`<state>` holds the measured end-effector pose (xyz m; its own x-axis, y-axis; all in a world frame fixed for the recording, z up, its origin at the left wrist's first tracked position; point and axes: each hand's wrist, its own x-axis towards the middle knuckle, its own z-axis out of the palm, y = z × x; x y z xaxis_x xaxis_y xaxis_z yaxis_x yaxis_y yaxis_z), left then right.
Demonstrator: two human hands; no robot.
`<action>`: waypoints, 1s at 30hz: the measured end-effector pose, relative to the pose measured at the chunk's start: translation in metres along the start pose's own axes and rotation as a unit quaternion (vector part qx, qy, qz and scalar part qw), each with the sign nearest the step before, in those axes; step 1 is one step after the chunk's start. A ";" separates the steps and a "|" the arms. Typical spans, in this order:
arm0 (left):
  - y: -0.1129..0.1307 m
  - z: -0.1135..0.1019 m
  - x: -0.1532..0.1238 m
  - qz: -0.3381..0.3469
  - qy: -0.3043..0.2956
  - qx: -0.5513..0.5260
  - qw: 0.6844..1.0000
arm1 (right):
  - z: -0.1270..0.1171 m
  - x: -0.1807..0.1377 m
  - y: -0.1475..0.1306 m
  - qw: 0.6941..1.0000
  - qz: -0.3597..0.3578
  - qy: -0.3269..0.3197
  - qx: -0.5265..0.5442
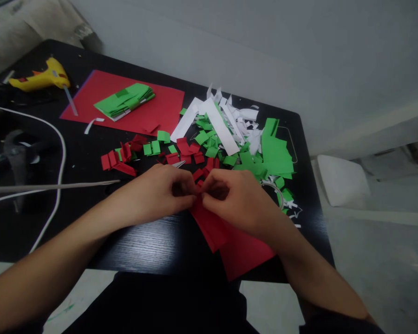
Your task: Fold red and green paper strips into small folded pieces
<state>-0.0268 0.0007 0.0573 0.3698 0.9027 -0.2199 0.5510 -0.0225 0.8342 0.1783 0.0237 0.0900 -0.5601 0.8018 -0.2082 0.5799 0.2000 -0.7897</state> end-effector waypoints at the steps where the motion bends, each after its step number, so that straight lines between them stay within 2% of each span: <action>1: 0.000 0.000 0.000 -0.001 0.001 0.000 1.000 | 0.000 0.000 -0.001 1.000 0.002 -0.002 0.001; 15: 0.001 0.000 -0.001 0.009 0.013 0.002 1.000 | -0.001 0.001 0.001 1.000 0.008 -0.002 0.020; 24: 0.004 0.000 0.000 -0.023 -0.015 -0.003 1.000 | 0.001 0.003 0.005 1.000 -0.009 -0.008 0.008; 30: 0.002 -0.001 0.000 -0.019 -0.013 -0.018 1.000 | 0.001 0.004 0.008 1.000 -0.008 -0.003 0.003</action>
<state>-0.0265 0.0012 0.0595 0.3683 0.8915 -0.2638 0.5381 0.0270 0.8425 0.1799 0.0273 0.0825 -0.5735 0.7948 -0.1986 0.5671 0.2102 -0.7964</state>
